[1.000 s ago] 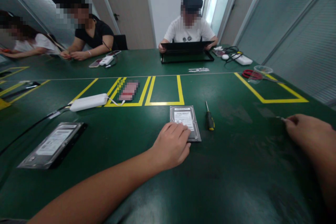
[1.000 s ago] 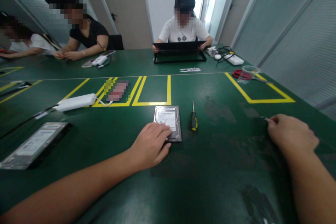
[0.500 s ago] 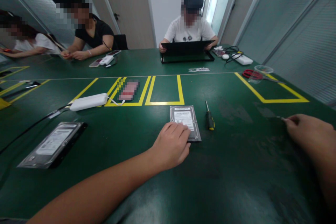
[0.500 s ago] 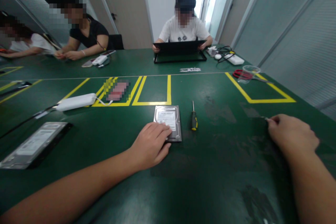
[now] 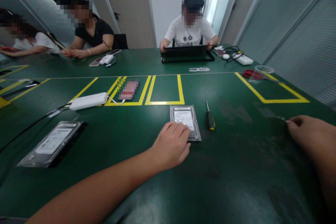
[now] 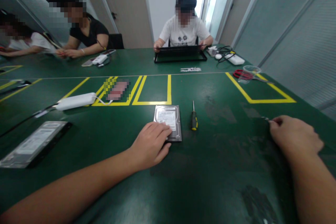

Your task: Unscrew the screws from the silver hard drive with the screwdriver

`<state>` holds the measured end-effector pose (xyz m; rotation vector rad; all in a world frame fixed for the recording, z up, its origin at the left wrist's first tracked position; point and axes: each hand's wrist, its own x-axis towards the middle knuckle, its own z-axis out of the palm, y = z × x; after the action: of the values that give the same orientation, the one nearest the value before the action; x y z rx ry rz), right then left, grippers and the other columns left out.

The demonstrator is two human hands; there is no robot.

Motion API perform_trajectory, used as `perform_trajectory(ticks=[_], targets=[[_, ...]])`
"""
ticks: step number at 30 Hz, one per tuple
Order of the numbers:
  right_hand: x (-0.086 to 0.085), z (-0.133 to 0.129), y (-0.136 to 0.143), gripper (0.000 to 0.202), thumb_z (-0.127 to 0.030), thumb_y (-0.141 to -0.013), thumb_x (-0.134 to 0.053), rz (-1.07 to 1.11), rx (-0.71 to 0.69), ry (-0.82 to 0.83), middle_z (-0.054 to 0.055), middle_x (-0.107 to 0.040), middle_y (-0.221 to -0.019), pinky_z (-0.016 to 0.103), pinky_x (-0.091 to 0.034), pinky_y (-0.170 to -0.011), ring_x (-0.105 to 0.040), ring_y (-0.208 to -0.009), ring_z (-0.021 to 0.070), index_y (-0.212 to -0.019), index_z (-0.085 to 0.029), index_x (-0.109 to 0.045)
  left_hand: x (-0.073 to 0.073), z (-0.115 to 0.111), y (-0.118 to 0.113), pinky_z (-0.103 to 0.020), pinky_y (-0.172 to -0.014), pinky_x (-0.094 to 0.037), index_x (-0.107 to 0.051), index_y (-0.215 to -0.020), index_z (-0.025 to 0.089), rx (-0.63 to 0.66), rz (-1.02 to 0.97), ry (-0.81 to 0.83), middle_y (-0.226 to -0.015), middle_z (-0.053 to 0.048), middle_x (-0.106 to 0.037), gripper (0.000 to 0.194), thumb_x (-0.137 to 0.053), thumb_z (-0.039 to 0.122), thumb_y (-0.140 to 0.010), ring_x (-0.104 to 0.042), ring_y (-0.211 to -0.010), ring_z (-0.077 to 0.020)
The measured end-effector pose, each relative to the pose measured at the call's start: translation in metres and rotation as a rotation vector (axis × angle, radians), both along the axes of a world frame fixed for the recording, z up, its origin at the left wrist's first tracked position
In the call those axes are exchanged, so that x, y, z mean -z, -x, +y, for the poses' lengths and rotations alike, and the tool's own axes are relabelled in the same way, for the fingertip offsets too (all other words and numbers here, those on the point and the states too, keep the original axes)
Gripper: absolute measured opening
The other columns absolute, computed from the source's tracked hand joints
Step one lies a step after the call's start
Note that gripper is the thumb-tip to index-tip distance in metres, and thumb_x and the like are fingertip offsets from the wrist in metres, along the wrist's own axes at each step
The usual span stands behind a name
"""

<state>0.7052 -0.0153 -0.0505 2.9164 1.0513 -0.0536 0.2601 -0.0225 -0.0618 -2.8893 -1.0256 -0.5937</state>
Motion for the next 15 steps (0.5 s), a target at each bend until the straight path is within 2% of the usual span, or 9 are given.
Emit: perform_trajectory(ticks=[4,10,15], targets=[[-0.0024,-0.001,0.0037,0.045,-0.049,-0.086,-0.045,-0.007,-0.033,-0.004,0.022,-0.065,-0.126,0.052,-0.052,-0.065,-0.063,-0.109,0.0479,-0.116,-0.027,-0.07,-0.0007,0.0001,0.0001,-0.048,-0.1,-0.046,-0.06,-0.12,0.011,0.002,-0.007,-0.007,-0.118,-0.015,-0.065,0.033,-0.056,0.028,-0.092,-0.059,-0.11,-0.0301],[-0.0029,0.0019,0.0036,0.046,-0.047,-0.086,-0.044,0.012,0.009,0.017,0.022,-0.063,-0.129,0.053,-0.05,-0.067,-0.062,-0.111,0.0477,-0.119,-0.028,-0.068,-0.0006,0.0004,0.0,-0.049,-0.099,-0.046,-0.06,-0.121,0.011,0.007,-0.006,-0.012,-0.118,-0.015,-0.065,0.033,-0.055,0.028,-0.093,-0.059,-0.11,-0.0305],[-0.0022,0.0026,0.0012,0.048,-0.045,-0.087,-0.042,0.017,-0.011,0.031,0.025,-0.062,-0.131,0.053,-0.048,-0.067,-0.06,-0.112,0.0475,-0.122,-0.024,-0.068,-0.0003,0.0007,0.0002,-0.048,-0.1,-0.046,-0.06,-0.12,0.01,0.01,-0.006,-0.02,-0.118,-0.015,-0.065,0.034,-0.056,0.028,-0.092,-0.059,-0.11,-0.0302]])
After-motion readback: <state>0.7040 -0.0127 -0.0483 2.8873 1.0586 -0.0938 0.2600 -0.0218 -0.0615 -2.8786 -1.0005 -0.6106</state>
